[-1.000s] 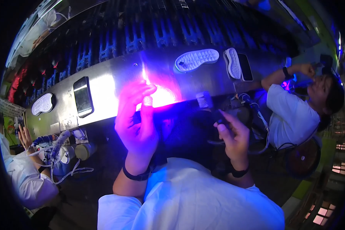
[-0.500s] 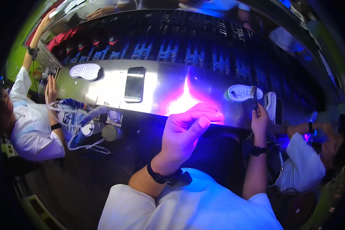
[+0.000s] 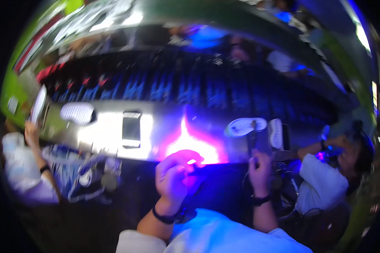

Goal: The recorder is applying a liquid adhesive or treatment to the edges and surfaces of shoe components using a small brush.

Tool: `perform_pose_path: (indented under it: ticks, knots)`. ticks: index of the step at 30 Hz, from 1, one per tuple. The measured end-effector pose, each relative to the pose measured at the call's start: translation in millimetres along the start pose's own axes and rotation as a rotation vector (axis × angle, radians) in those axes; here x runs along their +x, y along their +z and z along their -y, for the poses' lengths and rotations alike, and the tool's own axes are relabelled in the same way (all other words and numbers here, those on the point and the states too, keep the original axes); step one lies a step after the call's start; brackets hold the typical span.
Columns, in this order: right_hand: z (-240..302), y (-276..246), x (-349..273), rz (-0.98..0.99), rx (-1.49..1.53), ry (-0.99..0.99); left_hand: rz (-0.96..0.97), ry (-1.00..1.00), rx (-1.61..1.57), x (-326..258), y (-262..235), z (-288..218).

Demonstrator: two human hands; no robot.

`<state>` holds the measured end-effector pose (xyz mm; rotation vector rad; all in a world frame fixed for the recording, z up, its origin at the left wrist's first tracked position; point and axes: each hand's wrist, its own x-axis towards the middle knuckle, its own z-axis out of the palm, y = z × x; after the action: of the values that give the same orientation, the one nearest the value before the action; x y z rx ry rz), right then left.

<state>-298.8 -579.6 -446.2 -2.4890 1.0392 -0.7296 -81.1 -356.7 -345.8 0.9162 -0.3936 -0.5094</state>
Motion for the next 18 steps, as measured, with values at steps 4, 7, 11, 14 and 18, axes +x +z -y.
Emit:
perform_pose_path:
  ticks: [4,7,11,14,18]
  knots:
    - [18.6,2.5,-39.4,0.019,0.064,0.014,0.027,0.045,-0.259,3.8,-13.8,13.4]
    - [19.4,-7.1,-52.8,0.033,0.130,0.082,0.057,0.060,-0.180,14.4,-6.0,32.3]
    - [25.2,-19.6,-53.8,-0.008,0.178,0.066,0.023,0.007,0.105,33.5,-45.7,80.8]
    - [32.7,-27.6,-53.5,0.011,0.174,0.045,-0.066,-0.075,0.326,53.7,-89.0,117.4]
    - [28.3,-23.0,-62.6,0.091,0.266,0.073,-0.126,-0.086,0.491,75.7,-123.4,124.7]
